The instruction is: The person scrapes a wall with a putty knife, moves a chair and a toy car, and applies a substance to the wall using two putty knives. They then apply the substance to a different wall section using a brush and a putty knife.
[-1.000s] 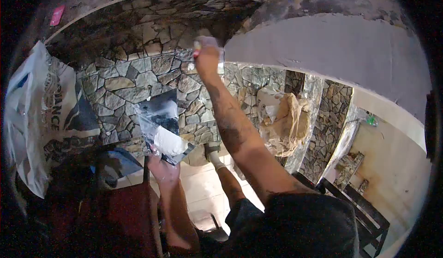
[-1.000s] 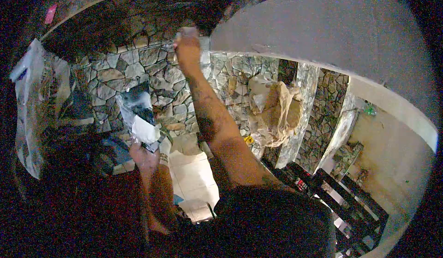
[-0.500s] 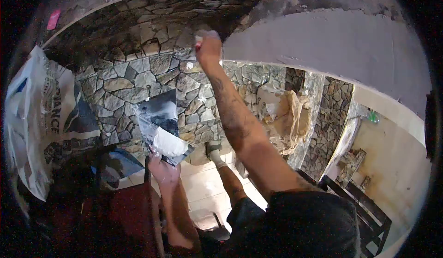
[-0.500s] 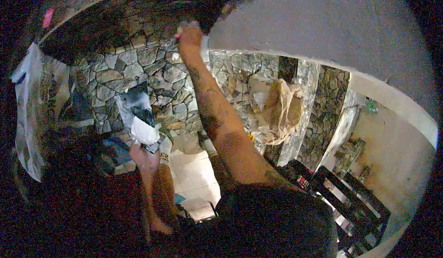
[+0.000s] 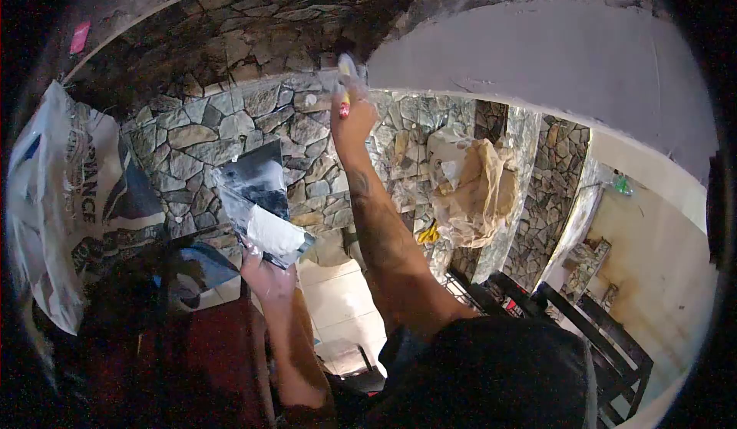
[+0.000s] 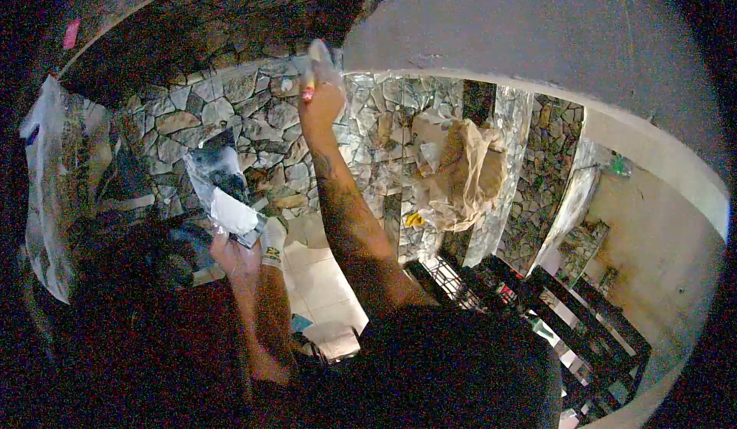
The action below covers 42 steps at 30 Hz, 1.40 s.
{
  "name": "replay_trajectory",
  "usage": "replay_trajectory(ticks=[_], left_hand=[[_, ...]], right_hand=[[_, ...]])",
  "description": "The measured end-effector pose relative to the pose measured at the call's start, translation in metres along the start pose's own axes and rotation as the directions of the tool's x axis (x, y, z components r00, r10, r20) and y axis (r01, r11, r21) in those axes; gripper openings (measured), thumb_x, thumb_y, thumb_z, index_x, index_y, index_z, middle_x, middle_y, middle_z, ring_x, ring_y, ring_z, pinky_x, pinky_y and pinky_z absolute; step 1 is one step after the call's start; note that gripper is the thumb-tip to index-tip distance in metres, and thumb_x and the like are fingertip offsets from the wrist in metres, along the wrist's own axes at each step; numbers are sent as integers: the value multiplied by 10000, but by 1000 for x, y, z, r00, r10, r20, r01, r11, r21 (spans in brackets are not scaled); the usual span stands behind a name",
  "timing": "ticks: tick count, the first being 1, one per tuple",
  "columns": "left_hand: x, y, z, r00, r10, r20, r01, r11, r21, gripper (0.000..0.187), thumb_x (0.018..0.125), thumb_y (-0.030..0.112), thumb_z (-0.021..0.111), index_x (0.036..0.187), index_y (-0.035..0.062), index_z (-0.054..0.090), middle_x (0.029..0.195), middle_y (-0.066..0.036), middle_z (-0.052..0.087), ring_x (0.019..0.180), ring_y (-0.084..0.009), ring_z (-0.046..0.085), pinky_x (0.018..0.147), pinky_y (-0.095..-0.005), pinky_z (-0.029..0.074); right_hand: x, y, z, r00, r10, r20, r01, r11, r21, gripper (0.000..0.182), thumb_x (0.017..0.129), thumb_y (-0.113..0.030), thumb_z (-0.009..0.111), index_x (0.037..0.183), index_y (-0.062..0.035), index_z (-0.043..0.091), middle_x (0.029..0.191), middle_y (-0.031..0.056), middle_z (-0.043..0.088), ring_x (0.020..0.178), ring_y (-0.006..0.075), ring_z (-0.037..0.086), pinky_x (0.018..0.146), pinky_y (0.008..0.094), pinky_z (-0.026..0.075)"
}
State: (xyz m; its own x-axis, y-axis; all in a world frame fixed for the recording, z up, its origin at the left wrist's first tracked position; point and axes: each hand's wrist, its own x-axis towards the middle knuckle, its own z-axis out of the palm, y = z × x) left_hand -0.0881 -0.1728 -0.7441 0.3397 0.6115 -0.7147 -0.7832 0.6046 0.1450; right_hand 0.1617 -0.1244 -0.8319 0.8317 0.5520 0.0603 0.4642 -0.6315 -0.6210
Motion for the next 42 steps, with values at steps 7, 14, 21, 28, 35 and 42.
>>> replay_trajectory(ticks=[7,14,21,28,35,42], left_hand=[[1,-3,-4,999,-27,-30,26,999,-19,441,700,60,454,1136,23,401,1105,-120,482,1017,-265,479,862,-425,390],[-3,-10,0,977,89,-192,-26,951,309,447,693,58,475,1130,9,398,1103,-123,484,1011,-274,481,872,-430,382],[0,-6,-11,999,7,-34,-7,1000,21,466,701,81,497,1146,11,378,1115,-124,470,1021,-277,471,882,-428,372],[-2,-8,1,982,82,-170,-25,949,314,488,673,38,461,1152,8,372,1116,-131,465,1019,-281,471,881,-419,376],[-1,-6,-5,996,-11,-85,9,1000,-26,479,675,52,449,1145,-3,375,1108,-135,467,1017,-282,471,883,-415,373],[-1,-8,4,1000,-17,-19,17,999,30,474,677,63,453,1141,-2,382,1101,-128,475,1016,-272,472,882,-413,368]], right_hand=[[-21,-2,3,966,-255,41,252,965,65,250,716,-147,578,953,-70,564,1051,152,516,946,340,488,806,379,390],[-8,6,6,940,-340,16,334,932,142,285,705,-18,526,984,-72,531,1123,180,468,1037,349,440,877,368,350],[21,-12,-9,940,-340,-17,341,938,59,248,706,-38,520,952,-14,501,1020,231,493,915,393,478,764,408,401],[6,-17,-4,917,-140,373,223,956,-189,323,656,-52,589,963,-28,491,914,215,527,850,373,506,741,411,415],[33,-25,3,932,-273,237,343,877,-338,259,698,-172,548,942,-88,525,856,172,550,767,293,547,625,408,435],[-9,-14,-7,871,-346,349,437,870,-227,248,655,-146,563,895,-88,543,881,184,515,731,309,545,605,418,443]])
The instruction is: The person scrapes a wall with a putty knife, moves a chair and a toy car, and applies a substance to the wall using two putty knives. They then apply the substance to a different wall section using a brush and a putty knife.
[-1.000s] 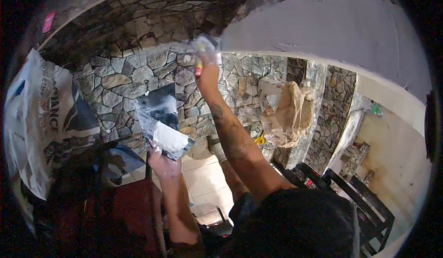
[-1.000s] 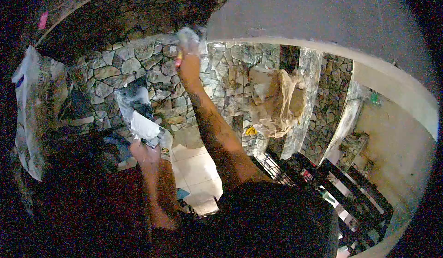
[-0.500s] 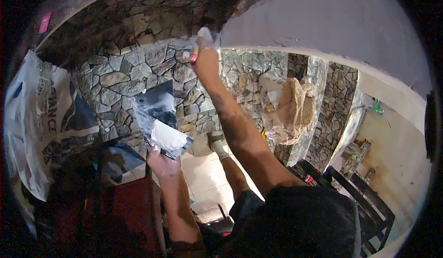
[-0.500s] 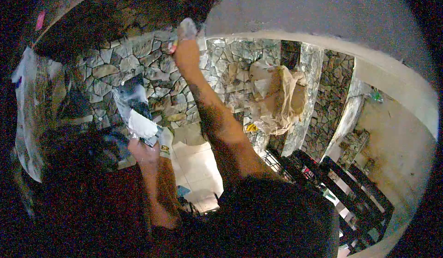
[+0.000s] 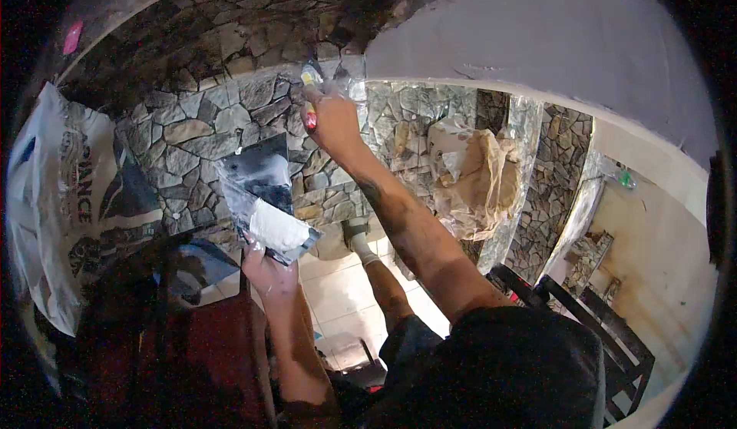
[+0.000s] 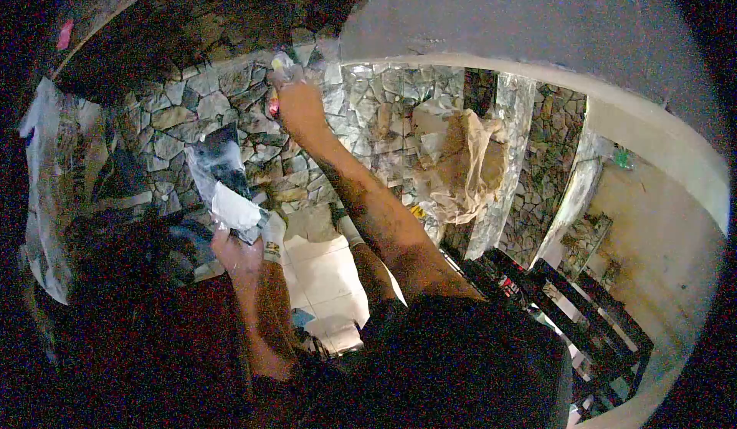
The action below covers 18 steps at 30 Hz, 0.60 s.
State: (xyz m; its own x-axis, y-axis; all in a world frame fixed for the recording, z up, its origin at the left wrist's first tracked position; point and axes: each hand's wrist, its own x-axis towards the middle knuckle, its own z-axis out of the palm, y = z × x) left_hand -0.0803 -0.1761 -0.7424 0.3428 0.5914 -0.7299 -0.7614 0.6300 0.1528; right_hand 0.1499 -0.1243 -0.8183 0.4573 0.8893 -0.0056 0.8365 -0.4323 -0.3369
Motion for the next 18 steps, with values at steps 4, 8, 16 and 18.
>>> replay_trajectory(ticks=[4,8,16,18], left_hand=[[0,5,-8,999,13,34,-12,1000,-12,458,696,76,463,1141,0,384,1103,-124,477,1018,-266,473,872,-413,373],[-3,2,0,998,36,-56,-31,996,84,439,712,70,461,1140,2,387,1113,-122,474,1024,-264,470,879,-416,369],[2,0,-8,1000,-3,27,6,992,-129,477,685,40,477,1151,17,378,1124,-124,468,1033,-279,464,886,-428,367],[0,0,-7,998,9,-58,-13,997,-71,480,683,39,473,1152,14,375,1126,-124,466,1043,-280,456,893,-433,358]], right_hand=[[-3,2,-11,980,197,31,-197,980,8,257,657,-111,560,913,-103,536,901,164,508,770,316,533,638,400,440],[-15,-1,3,999,33,32,-36,994,101,237,677,-113,557,911,-95,527,917,143,497,784,318,521,640,397,434],[-29,1,2,990,135,-39,-125,973,196,229,670,-87,562,898,-109,548,923,137,503,805,314,521,662,395,434],[-35,-12,-9,999,17,-40,-2,941,338,244,660,-62,549,900,-102,560,920,132,506,796,314,519,688,394,428]])
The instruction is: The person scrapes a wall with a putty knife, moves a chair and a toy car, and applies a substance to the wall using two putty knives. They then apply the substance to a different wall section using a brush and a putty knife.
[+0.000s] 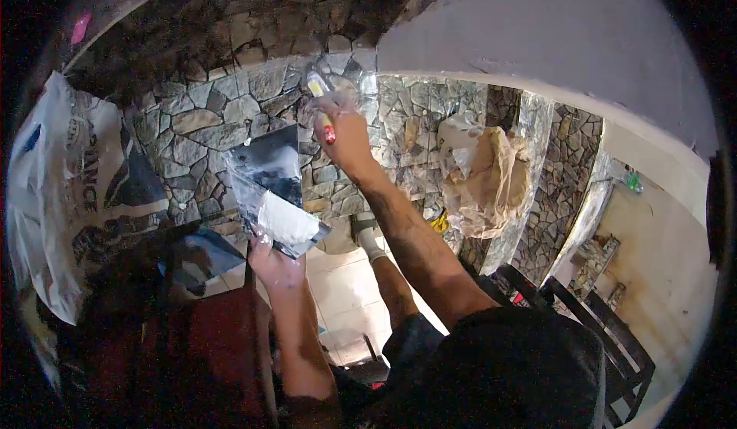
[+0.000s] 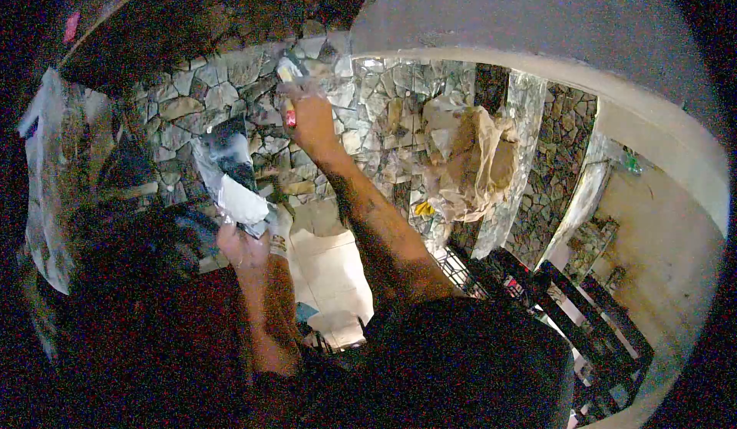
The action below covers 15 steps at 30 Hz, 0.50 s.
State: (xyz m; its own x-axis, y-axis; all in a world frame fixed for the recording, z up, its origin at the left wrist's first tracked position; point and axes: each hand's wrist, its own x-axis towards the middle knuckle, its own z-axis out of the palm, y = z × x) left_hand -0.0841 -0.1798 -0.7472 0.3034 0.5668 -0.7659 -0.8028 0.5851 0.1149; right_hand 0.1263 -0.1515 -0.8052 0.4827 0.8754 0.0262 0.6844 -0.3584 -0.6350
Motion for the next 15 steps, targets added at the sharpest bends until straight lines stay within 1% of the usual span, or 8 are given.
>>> replay_trajectory(ticks=[3,4,7,8,11,12,14,15], left_hand=[[-4,3,4,999,-6,39,6,1000,17,479,678,28,460,1149,11,376,1126,-125,464,1049,-282,450,896,-440,353],[-3,3,3,996,-6,89,5,1000,7,479,678,30,459,1149,11,376,1126,-126,464,1047,-283,451,893,-441,355],[1,-1,-2,984,-17,176,17,1000,4,475,681,39,456,1149,9,376,1123,-126,465,1040,-284,456,884,-444,363],[0,-1,-1,987,-14,160,10,1000,25,473,684,44,457,1149,9,376,1121,-126,466,1037,-284,459,880,-444,366],[-4,2,-3,993,-12,120,6,999,48,460,697,58,453,1149,12,379,1113,-129,471,1025,-282,467,870,-444,374],[-3,3,-3,993,-13,116,8,999,48,456,701,63,451,1149,14,380,1110,-130,472,1020,-281,470,867,-443,377],[-5,4,-4,995,68,-74,-51,978,204,434,714,73,440,1141,14,389,1105,-127,476,1009,-281,477,861,-435,384],[-5,4,-4,997,57,-57,-44,979,198,423,722,79,434,1137,13,393,1103,-125,477,1004,-280,479,859,-430,387]], right_hand=[[4,13,-5,960,233,-156,-245,968,-59,240,653,-58,547,888,-102,564,923,131,502,841,316,501,708,400,421],[5,21,-3,941,230,-247,-279,942,-187,224,648,-52,544,866,-97,565,913,133,504,862,316,493,709,404,421],[2,23,19,984,91,-150,-126,962,-244,206,648,-44,541,849,-89,560,896,138,511,856,321,496,703,404,424],[0,24,26,998,40,-47,-44,995,-91,193,654,-37,535,833,-103,562,857,135,524,857,316,498,704,400,425],[10,3,3,994,19,-107,-19,1000,3,198,669,-46,528,856,-104,551,828,140,530,878,311,494,711,394,426],[14,9,-1,976,187,-117,-190,982,-20,203,678,-48,516,876,-83,548,827,145,536,856,302,509,714,386,430],[3,37,33,926,339,165,-329,940,-88,207,678,-56,512,882,-60,547,842,153,539,824,310,518,707,380,434],[0,26,32,943,286,169,-275,958,-87,206,675,-65,515,878,-53,550,842,154,542,805,312,522,699,379,436]])
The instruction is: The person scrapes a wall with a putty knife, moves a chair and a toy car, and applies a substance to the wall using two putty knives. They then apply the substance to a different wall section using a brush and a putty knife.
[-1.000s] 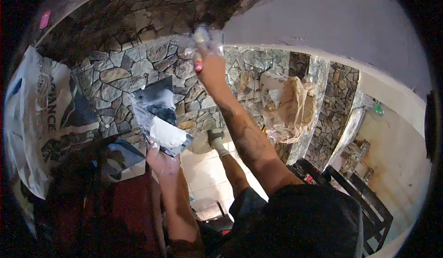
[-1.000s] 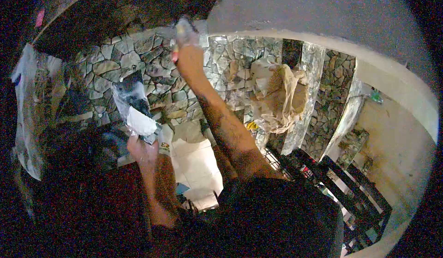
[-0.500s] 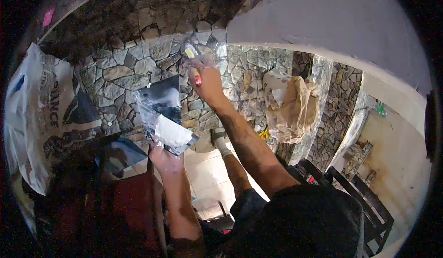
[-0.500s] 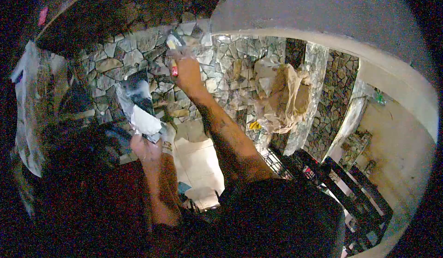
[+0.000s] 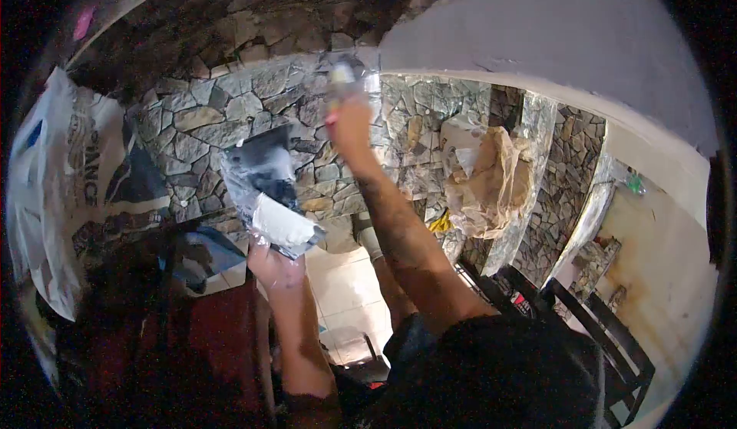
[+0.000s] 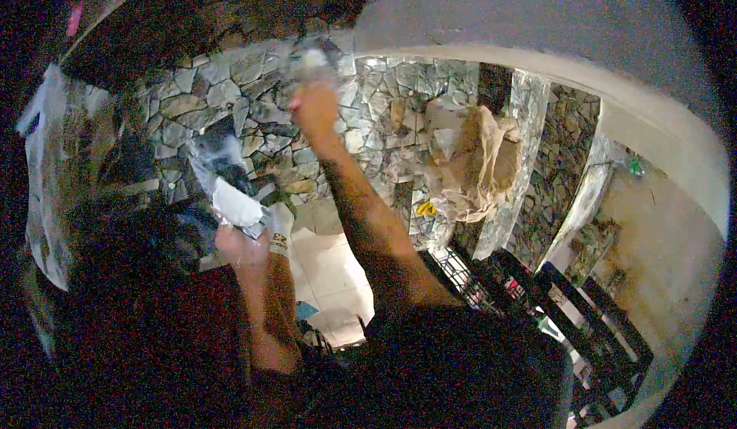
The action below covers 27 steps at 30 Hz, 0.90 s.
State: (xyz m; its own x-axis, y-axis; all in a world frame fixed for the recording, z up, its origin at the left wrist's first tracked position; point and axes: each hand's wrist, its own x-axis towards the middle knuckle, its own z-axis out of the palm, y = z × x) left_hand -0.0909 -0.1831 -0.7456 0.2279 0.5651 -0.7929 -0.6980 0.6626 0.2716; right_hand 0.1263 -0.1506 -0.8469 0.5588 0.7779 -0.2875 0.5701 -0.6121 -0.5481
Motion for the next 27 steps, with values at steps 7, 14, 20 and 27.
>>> replay_trajectory(ticks=[7,14,20,27], left_hand=[[-3,11,17,973,75,-219,-38,985,171,376,769,121,400,1129,12,408,1097,-116,481,987,-271,487,849,-406,395],[-1,9,9,997,6,73,1,995,-95,369,755,83,408,1116,5,424,1081,-119,497,980,-251,494,855,-387,397],[3,9,-3,999,-24,39,34,958,-286,385,728,46,413,1111,19,430,1082,-121,498,987,-265,492,857,-396,399],[2,8,12,982,159,-98,-156,987,37,299,705,104,467,973,-23,510,916,-125,574,804,-268,571,711,-348,467]], right_hand=[[10,-20,-38,955,-136,-264,203,949,243,212,667,-62,509,873,-56,561,830,148,546,777,314,528,687,390,432],[26,-41,-24,840,-485,-243,524,840,138,195,668,-36,490,840,-75,572,744,142,549,681,305,537,651,376,435],[94,-6,-23,963,-190,-191,184,982,-51,200,635,-75,531,822,-91,597,738,123,574,731,321,551,702,378,428],[90,-41,-45,825,-450,-343,463,885,-48,189,640,-7,489,784,-81,584,832,119,566,697,294,552,651,404,441]])
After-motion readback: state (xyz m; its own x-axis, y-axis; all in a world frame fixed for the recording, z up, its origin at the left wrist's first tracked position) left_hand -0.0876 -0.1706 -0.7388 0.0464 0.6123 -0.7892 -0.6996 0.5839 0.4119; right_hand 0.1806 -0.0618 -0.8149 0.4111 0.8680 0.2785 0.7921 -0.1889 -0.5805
